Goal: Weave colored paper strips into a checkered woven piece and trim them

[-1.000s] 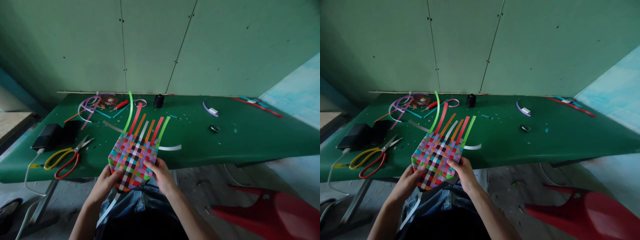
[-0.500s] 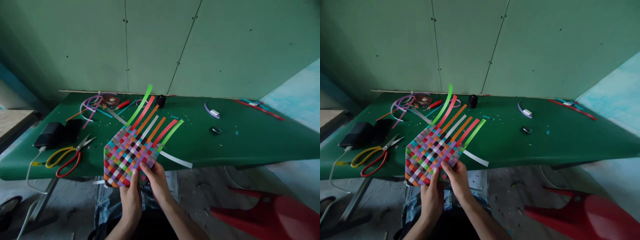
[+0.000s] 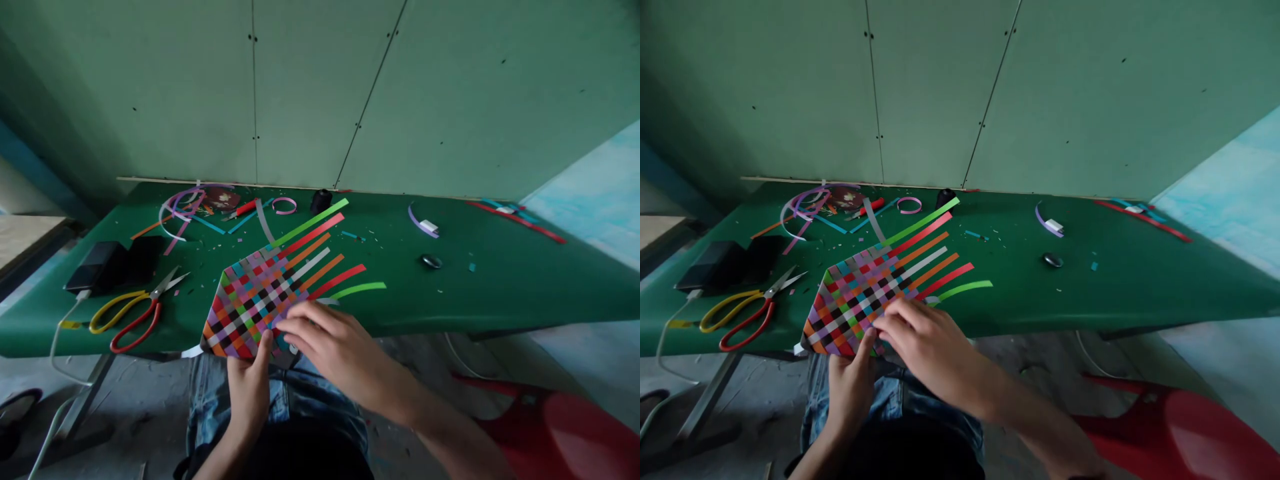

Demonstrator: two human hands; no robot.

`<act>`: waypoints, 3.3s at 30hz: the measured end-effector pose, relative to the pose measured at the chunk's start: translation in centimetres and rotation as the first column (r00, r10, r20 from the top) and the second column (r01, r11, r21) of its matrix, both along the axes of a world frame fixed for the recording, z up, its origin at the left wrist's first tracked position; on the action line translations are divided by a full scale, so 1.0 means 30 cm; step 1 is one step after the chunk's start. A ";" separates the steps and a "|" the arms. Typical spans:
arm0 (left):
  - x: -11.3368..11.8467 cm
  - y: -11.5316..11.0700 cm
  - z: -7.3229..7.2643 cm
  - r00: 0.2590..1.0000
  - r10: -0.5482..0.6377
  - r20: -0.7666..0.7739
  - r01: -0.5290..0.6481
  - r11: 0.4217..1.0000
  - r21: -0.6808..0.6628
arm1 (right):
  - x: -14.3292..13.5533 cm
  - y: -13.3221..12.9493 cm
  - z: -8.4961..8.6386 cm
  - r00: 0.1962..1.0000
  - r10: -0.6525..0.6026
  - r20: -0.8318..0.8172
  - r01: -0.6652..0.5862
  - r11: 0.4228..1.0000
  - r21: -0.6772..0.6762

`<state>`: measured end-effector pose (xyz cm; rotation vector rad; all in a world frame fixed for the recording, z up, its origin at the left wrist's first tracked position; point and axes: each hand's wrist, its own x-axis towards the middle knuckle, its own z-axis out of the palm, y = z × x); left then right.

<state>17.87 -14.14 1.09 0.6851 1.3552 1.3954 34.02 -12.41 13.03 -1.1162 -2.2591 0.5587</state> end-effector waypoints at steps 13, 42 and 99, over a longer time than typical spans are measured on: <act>-0.018 -0.025 0.037 0.995 0.034 -0.089 -0.033 0.999 0.015 | -0.006 0.171 -0.050 0.982 0.159 -0.100 -0.179 0.957 -0.227; -0.009 -0.062 0.038 0.984 0.016 -0.176 -0.010 0.999 0.036 | -0.036 0.140 -0.015 0.979 0.164 0.122 -0.132 0.963 -0.236; -0.063 -0.013 -0.014 0.682 -0.531 -0.502 0.690 0.694 0.203 | 0.027 0.445 -0.456 0.989 -0.059 0.138 0.050 0.996 0.071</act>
